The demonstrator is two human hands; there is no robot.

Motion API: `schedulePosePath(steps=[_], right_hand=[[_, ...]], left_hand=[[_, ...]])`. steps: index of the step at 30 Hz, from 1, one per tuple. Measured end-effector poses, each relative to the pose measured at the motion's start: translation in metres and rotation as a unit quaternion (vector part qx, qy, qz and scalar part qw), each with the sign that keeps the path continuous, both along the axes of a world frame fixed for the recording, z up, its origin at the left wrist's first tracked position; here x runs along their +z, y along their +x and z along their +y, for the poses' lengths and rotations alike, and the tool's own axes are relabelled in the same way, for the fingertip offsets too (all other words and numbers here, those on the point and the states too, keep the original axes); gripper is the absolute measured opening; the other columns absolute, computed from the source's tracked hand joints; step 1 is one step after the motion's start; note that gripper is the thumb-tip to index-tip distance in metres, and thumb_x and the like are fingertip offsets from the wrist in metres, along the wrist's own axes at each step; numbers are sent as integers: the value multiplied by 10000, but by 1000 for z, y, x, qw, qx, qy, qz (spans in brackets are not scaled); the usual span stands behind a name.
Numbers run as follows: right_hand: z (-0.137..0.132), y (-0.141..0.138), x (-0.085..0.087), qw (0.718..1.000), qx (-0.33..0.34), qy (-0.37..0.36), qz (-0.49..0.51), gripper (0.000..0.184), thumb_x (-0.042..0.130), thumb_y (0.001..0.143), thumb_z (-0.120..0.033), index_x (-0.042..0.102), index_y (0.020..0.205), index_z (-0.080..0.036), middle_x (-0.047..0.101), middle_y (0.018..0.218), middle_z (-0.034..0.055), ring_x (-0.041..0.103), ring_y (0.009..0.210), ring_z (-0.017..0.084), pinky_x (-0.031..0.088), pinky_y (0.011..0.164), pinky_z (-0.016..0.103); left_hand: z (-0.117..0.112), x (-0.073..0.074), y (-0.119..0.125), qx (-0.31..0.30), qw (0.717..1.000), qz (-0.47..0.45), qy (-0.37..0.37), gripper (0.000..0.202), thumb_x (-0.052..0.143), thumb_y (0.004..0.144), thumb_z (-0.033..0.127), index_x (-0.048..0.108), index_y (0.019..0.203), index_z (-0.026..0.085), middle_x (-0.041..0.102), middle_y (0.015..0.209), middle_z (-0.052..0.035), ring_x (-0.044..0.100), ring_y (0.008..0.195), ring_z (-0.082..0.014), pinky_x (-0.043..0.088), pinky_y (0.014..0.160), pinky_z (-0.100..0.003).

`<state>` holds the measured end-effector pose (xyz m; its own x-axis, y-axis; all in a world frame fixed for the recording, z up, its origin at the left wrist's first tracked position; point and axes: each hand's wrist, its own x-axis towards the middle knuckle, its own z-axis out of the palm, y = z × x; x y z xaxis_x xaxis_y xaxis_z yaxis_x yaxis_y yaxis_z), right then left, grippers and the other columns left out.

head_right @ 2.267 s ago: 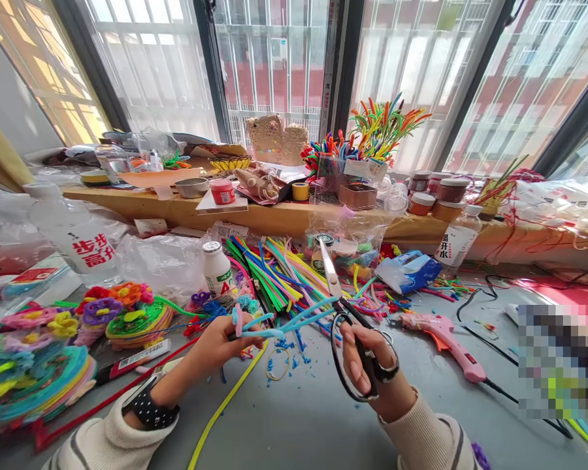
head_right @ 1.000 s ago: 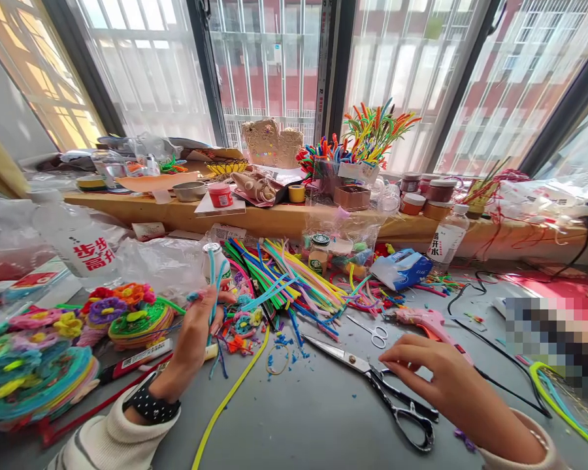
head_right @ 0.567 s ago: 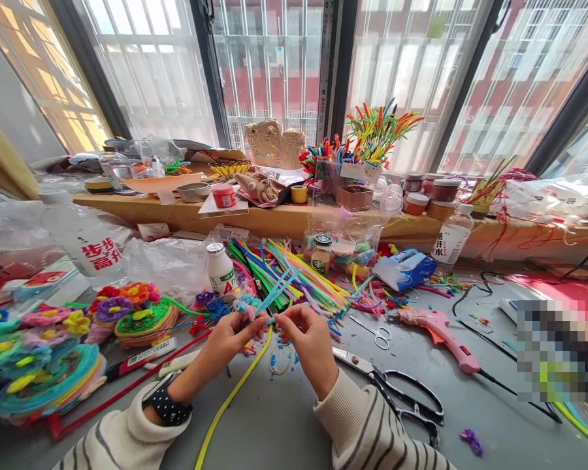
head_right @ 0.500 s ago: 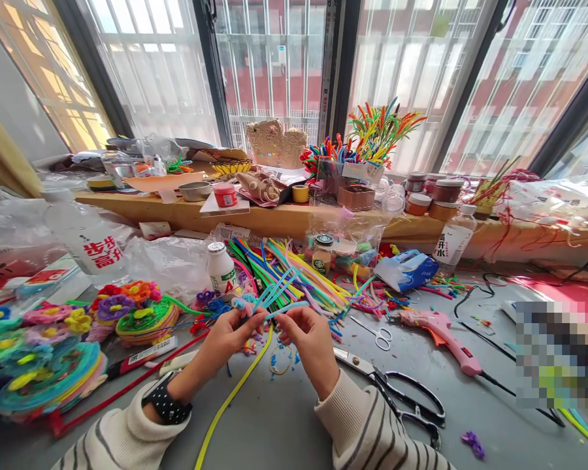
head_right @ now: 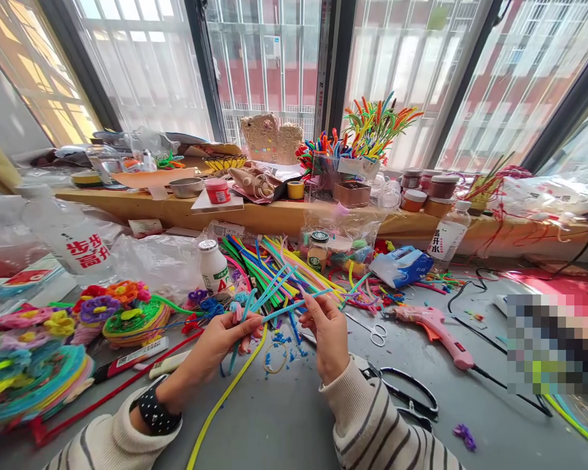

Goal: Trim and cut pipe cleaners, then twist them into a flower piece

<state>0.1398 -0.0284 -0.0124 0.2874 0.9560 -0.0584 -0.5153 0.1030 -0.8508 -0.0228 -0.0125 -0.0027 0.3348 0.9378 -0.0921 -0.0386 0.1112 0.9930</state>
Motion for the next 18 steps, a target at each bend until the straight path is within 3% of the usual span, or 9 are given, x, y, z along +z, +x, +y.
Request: schedulePosePath(steps=[4,7,12,18], right_hand=[[1,-1,1,996,27,-18,78,195,673,576,-248,521,675,-177,539,587,-51,464,433,45,382,408,146],[1,-3,-1,996,38,-10,82,178,668,586,-237,528,672,-171,493,524,-69,408,378,26,329,353,132],[2,-2,-5,998,49,11,22,178,641,624,-265,530,710,-156,520,532,-55,372,355,12,281,340,131],[-4,-4,-5,988,73,28,-132,182,576,681,-327,514,699,-156,448,475,-70,274,303,5,182,301,142]], left_hand=[[-2,4,1,8,997,-44,-63,234,591,633,314,567,775,130,563,533,23,333,337,-16,234,356,-166],[-2,5,0,7,992,-70,-107,247,591,631,321,585,789,131,569,543,16,267,338,-4,229,368,-166],[-1,5,-2,3,992,-72,-107,262,587,640,311,596,830,131,498,456,45,247,359,-14,258,399,-160],[-2,1,0,40,998,3,-40,266,612,593,356,604,702,113,367,393,85,209,336,-13,237,371,-173]])
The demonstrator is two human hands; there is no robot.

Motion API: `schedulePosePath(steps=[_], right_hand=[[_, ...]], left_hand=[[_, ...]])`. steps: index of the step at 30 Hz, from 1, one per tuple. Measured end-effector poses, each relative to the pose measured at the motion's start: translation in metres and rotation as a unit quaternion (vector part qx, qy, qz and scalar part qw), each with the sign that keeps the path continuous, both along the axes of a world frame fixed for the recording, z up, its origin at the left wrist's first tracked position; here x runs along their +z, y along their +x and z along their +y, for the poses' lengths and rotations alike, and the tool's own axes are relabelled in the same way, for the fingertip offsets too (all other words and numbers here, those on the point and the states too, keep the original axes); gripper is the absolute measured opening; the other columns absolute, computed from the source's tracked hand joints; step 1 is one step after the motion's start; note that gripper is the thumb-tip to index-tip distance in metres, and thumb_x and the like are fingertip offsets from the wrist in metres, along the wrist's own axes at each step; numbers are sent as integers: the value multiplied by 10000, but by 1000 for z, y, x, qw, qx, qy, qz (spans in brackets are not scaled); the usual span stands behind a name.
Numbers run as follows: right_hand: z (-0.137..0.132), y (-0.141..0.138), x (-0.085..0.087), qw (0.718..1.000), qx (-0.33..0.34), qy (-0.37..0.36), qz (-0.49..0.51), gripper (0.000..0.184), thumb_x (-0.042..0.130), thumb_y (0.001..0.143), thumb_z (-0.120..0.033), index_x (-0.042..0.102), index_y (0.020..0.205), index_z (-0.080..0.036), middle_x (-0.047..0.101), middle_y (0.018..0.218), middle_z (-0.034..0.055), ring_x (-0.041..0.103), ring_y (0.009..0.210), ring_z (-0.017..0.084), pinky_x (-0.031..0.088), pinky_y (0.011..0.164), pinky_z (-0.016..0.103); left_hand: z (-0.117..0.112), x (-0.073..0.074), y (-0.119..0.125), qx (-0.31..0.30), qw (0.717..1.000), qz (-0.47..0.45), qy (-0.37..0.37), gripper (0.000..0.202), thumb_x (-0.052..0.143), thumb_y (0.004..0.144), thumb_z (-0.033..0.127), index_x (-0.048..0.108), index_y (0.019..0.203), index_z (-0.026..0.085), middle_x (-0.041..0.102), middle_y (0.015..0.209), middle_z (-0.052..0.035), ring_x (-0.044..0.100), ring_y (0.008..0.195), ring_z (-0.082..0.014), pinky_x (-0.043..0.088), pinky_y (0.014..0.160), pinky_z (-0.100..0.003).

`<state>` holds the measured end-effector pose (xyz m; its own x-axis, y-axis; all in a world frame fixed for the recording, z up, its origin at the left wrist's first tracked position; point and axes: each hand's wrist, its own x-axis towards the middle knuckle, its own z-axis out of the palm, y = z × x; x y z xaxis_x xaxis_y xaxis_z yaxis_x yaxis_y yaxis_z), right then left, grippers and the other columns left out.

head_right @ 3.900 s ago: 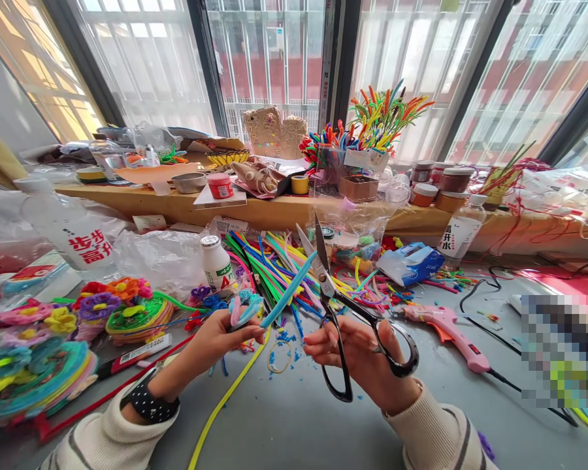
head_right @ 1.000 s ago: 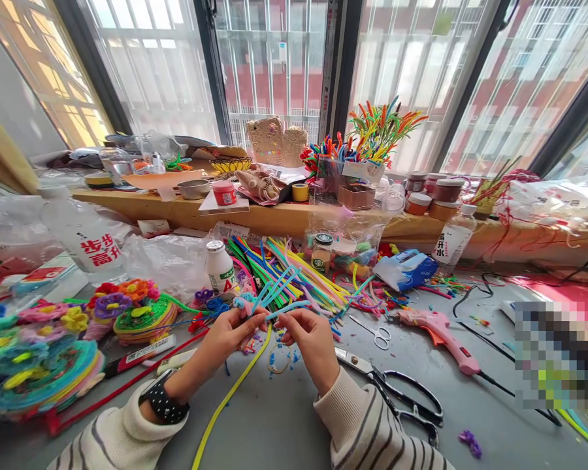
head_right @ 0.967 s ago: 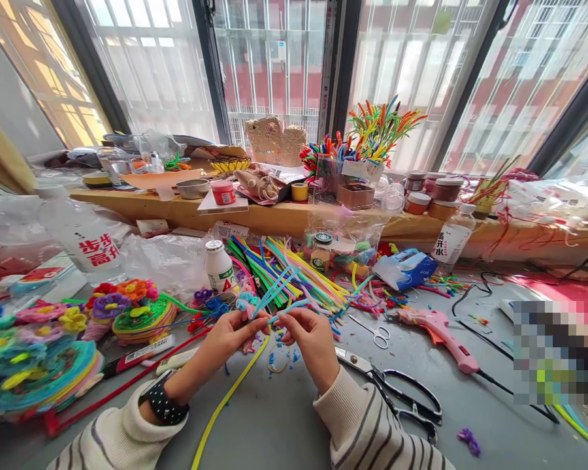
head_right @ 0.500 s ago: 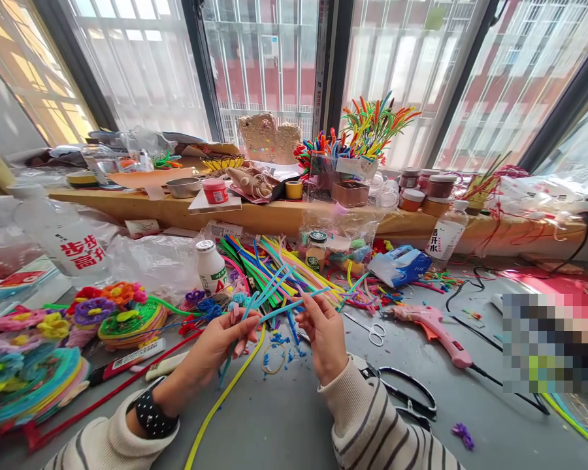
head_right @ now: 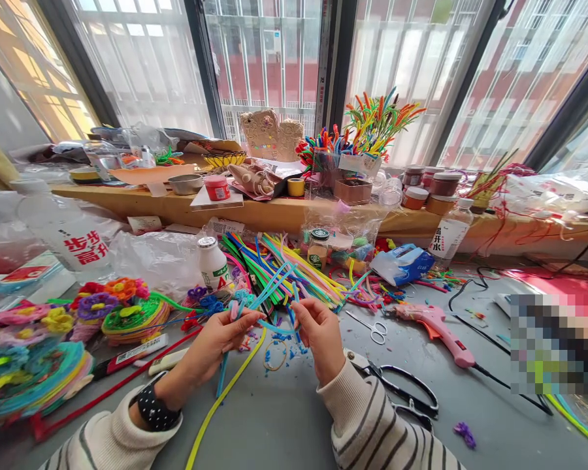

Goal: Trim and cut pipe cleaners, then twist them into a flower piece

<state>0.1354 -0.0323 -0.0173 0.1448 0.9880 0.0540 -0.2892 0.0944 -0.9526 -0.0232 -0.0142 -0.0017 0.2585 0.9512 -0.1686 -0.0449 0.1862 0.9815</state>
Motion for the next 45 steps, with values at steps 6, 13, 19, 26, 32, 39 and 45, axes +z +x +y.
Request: schedulePosePath(steps=[6,13,19,26,32,39,45], right_hand=[[-9,-7,0,975,-8,72,-212,170,547,692,-328,519,673,-161,424,472,-45,397,411,77,304,382,185],[-13,-7,-3,912,-49,135,-384,154,485,739,-288,540,655,-171,432,491,-33,369,419,86,285,408,197],[-18,-10,-3,863,-24,177,-473,117,441,770,-222,525,704,-173,485,569,-7,412,474,101,311,461,202],[-18,-10,-2,838,-12,197,-510,125,418,782,-193,523,722,-162,510,617,10,439,516,107,329,495,198],[-19,-13,-5,863,-8,175,-475,112,435,765,-203,509,694,-158,463,550,-20,397,457,86,312,444,182],[-19,-16,-3,899,26,138,-415,144,451,758,-252,495,661,-154,439,502,-32,375,427,75,300,409,177],[-17,-16,1,919,18,131,-370,200,468,751,-304,499,634,-145,455,552,-12,397,474,83,327,442,187]], left_hand=[[-1,0,1,40,996,57,59,350,636,539,380,632,763,110,548,531,2,405,423,-69,319,389,-194],[-4,1,0,40,983,125,127,286,603,584,366,615,740,126,644,803,-70,526,566,-141,338,379,-195],[-4,-6,-2,56,971,149,180,226,574,618,368,596,633,143,644,860,-57,554,638,-165,396,482,-222],[-4,-6,-2,54,969,163,178,258,569,629,360,644,747,144,660,723,-34,561,648,-167,407,535,-223],[-4,-5,0,69,970,156,175,267,521,670,341,653,753,124,658,724,-45,557,626,-146,407,507,-202],[-3,-6,-2,69,964,180,181,244,524,670,332,645,733,130,640,691,-30,538,584,-130,386,457,-188],[-3,-3,0,27,965,180,191,196,550,647,306,628,686,130,596,612,-7,511,583,-124,379,453,-179]])
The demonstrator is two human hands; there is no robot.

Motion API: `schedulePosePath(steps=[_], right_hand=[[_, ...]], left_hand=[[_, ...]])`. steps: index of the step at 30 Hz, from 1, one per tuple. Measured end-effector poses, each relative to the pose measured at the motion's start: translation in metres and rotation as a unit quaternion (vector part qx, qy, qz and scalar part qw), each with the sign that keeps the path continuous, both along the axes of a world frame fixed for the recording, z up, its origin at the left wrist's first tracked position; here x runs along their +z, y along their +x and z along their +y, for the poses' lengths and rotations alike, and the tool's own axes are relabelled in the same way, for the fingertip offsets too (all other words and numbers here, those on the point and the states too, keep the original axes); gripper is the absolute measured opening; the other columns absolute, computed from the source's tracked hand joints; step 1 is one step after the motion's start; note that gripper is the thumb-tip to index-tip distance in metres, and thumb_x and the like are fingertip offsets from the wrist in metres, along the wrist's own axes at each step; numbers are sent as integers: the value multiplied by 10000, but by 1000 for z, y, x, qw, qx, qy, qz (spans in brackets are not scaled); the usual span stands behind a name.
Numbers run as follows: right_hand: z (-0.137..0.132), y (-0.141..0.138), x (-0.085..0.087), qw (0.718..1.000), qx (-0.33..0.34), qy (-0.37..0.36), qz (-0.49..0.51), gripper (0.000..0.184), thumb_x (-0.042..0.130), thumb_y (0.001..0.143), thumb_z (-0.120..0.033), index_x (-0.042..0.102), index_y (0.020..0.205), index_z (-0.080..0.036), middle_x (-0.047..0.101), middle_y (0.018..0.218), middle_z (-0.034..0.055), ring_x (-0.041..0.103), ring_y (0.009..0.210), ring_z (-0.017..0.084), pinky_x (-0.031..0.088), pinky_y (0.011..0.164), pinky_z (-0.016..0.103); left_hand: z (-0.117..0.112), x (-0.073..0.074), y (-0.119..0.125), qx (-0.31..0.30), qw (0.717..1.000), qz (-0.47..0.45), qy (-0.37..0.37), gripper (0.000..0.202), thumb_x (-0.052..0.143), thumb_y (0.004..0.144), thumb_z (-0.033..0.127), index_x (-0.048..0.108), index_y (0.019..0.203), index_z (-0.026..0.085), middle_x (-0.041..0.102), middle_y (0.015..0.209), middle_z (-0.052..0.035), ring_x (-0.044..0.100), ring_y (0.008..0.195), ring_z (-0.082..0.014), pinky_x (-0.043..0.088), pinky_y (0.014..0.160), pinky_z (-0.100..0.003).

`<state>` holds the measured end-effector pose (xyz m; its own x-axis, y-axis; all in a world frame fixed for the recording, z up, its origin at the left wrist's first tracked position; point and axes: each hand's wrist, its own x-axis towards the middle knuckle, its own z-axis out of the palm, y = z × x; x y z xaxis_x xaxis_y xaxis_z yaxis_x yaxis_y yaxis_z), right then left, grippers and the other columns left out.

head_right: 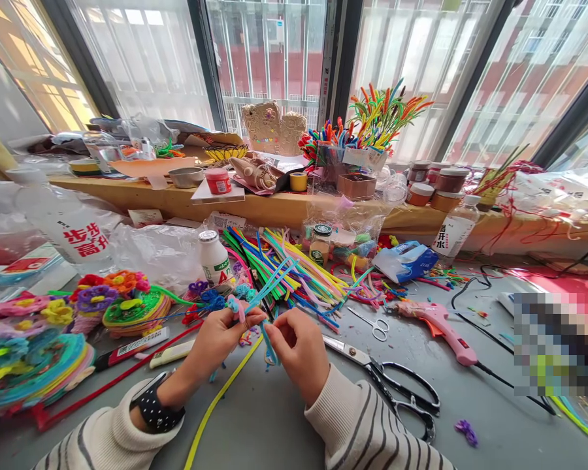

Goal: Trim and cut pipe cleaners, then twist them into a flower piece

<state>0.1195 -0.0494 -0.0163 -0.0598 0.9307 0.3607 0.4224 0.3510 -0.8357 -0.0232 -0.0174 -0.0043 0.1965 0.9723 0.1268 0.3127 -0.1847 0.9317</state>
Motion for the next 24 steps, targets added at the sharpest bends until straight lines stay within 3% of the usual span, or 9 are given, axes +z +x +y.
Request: schedulePosePath(steps=[6,12,17,24], right_hand=[[3,-3,-6,989,63,-99,87,205,490,731,-337,521,691,-139,498,582,-3,436,493,86,364,445,189],[9,-3,-10,930,177,-245,207,323,497,696,-428,562,743,-115,563,578,15,442,409,62,346,375,166],[11,-1,-7,914,172,-282,237,303,559,653,-408,585,686,-107,566,549,0,328,324,7,230,315,134],[12,-1,-14,924,158,-254,239,280,572,648,-389,582,672,-110,577,543,2,400,339,34,299,319,146]], left_hand=[[0,3,0,-20,1000,13,-13,230,537,650,328,613,655,111,578,588,-9,471,536,-109,385,503,-201],[2,3,-1,-32,999,22,-6,261,518,659,368,602,664,121,579,580,-6,476,533,-113,387,512,-211],[2,3,-2,-41,999,31,-3,261,512,661,375,599,670,130,614,652,-20,519,582,-133,410,542,-221],[2,4,0,-42,999,30,-10,239,537,642,359,608,753,160,648,816,-36,569,775,-182,434,692,-258]])
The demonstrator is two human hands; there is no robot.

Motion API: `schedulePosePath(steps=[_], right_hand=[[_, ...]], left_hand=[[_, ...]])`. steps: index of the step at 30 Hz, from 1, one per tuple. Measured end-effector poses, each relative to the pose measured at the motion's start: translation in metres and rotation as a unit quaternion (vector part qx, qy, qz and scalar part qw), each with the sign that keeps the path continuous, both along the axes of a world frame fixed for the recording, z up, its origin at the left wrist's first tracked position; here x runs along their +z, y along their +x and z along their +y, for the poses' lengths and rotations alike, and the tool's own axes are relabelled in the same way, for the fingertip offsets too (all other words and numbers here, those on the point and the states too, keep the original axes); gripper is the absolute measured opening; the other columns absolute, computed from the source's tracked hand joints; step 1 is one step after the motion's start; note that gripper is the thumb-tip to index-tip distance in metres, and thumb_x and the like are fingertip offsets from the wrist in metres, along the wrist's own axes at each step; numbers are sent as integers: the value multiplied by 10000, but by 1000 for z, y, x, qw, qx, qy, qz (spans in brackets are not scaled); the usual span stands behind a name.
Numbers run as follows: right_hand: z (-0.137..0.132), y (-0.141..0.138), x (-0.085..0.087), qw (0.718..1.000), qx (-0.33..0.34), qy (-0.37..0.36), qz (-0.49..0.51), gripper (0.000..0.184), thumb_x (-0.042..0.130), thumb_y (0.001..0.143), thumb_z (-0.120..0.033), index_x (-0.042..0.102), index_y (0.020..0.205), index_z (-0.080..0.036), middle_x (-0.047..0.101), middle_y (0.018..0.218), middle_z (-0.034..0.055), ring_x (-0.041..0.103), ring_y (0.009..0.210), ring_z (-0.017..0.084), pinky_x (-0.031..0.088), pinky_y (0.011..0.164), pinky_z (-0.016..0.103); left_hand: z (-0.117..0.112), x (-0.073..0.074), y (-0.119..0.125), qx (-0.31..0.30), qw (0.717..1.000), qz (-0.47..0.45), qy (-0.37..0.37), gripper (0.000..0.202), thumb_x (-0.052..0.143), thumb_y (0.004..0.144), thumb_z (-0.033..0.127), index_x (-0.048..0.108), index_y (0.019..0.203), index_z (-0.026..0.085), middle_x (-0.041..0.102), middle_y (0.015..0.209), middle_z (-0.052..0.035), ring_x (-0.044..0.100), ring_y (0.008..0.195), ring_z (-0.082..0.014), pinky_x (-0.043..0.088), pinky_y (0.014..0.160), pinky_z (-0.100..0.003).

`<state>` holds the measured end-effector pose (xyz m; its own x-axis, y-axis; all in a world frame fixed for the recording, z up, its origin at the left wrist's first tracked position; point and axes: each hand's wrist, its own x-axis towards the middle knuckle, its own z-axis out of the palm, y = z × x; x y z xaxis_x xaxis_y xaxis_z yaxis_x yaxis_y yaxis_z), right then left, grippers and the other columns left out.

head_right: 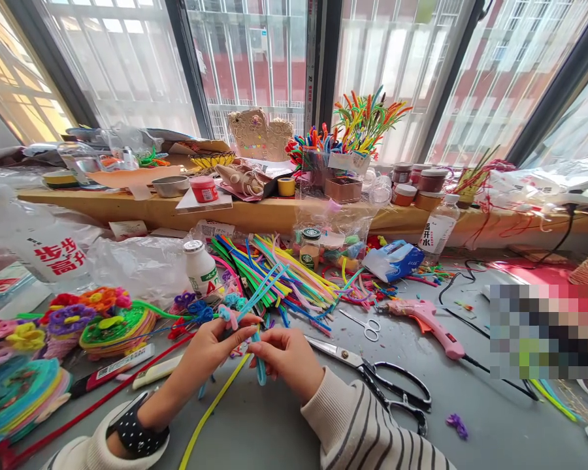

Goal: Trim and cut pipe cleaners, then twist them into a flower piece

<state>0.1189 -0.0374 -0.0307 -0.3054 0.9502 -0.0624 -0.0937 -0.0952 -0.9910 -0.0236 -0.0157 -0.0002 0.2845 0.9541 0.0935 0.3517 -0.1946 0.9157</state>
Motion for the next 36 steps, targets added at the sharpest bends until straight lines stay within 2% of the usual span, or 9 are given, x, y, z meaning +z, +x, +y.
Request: schedulePosePath(steps=[4,7,15,21,26,32,36], right_hand=[[0,1,1,1000,-26,10,6,269,573,650,-381,570,659,-112,570,525,-2,405,337,38,317,320,149],[-1,1,4,999,-37,16,10,259,568,659,-376,579,675,-118,566,525,-7,411,342,40,327,325,150],[-2,0,5,999,-29,27,6,265,568,660,-384,587,669,-120,584,545,-1,416,342,44,333,327,158],[-3,1,6,999,-13,35,-4,248,563,671,-362,594,668,-116,599,579,5,413,347,39,337,324,151],[-4,1,6,999,-19,29,2,256,578,652,-373,574,637,-117,581,517,-8,412,324,40,319,304,148],[-3,3,14,995,-81,-5,65,263,615,614,-376,565,594,-119,550,465,-22,430,340,52,360,335,165],[-3,5,19,983,-117,-40,139,211,637,616,-323,575,582,-124,500,422,-46,447,384,49,376,398,160]], left_hand=[[0,2,0,8,1000,0,-11,319,549,623,384,587,843,156,633,874,-57,568,753,-194,457,600,-267],[-1,1,-1,17,1000,6,-21,339,559,606,394,586,836,146,635,801,-56,562,667,-178,446,538,-254],[-1,-1,-1,13,999,8,-31,270,556,609,394,567,680,134,548,571,6,484,526,-122,390,520,-232],[-2,1,-1,16,1000,11,-16,279,535,628,410,560,641,133,512,529,16,455,504,-111,365,498,-220],[-3,0,0,12,1000,-7,-18,264,538,637,391,550,643,128,504,540,14,441,508,-101,371,498,-215],[-3,6,0,11,996,-56,-64,258,550,626,390,546,670,136,512,576,17,433,486,-89,367,424,-188],[-5,9,1,-5,998,-23,-49,265,575,600,389,579,685,138,553,610,2,471,534,-109,398,491,-212]])
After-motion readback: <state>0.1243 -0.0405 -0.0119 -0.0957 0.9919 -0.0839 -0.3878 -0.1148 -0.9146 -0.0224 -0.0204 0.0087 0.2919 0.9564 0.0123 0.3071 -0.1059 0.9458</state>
